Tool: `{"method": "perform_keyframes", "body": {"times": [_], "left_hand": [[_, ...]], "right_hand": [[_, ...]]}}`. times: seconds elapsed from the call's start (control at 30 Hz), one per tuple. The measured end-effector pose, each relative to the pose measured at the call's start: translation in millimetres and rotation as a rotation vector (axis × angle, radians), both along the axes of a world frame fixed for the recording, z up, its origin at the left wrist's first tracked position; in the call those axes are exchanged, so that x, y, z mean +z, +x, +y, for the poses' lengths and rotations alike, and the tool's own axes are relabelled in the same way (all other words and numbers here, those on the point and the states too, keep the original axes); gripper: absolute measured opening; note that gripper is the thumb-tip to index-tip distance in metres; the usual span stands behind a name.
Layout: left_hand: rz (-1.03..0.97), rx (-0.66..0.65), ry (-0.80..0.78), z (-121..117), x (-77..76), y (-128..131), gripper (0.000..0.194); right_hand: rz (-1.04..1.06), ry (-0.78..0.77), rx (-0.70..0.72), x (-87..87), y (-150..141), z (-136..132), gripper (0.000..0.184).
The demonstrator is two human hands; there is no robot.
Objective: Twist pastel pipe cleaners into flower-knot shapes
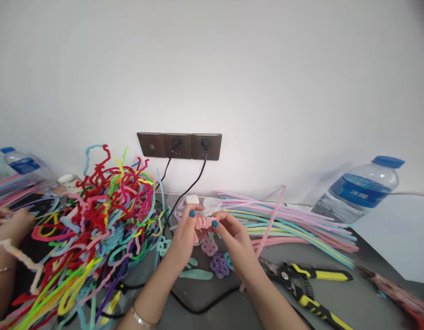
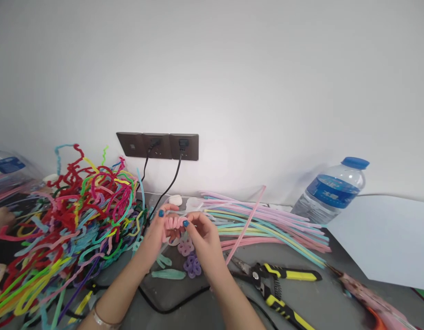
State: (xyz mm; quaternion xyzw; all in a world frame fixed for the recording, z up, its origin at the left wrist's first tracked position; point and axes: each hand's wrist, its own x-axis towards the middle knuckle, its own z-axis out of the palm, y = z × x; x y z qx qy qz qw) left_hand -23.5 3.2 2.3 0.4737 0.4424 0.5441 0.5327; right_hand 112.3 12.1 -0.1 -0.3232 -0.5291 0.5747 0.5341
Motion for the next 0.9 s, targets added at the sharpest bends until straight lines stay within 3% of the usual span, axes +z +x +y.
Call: {"method": "perform_keyframes", "body": {"times": [0.17,0.47,0.7,0.9], "left_hand": [[-0.039,0.197,-0.013,10.0,10.1,-17.3,0.045],[-0.149,0.039,-0.172,2.4,19.4,-7.7,0.040],[-0.163,0.143,-0.111,2.4,15.1,-2.6,0.040],[-0.260,0.140,-0.107,5.3,16.8,-7.9,0.041]], "right_hand": [[-0.029,0.038,-0.146,2.9,7.9,3.1,0.026],[-0.054,0.095,-0.154,7.7,17.0,5.5,0.024],[-0.068,0.125,-0.117,8.0,14.2,4.3,0.023],[-0.095,0.148,-0.089,9.4,18.7,5.9,0.019]]}}
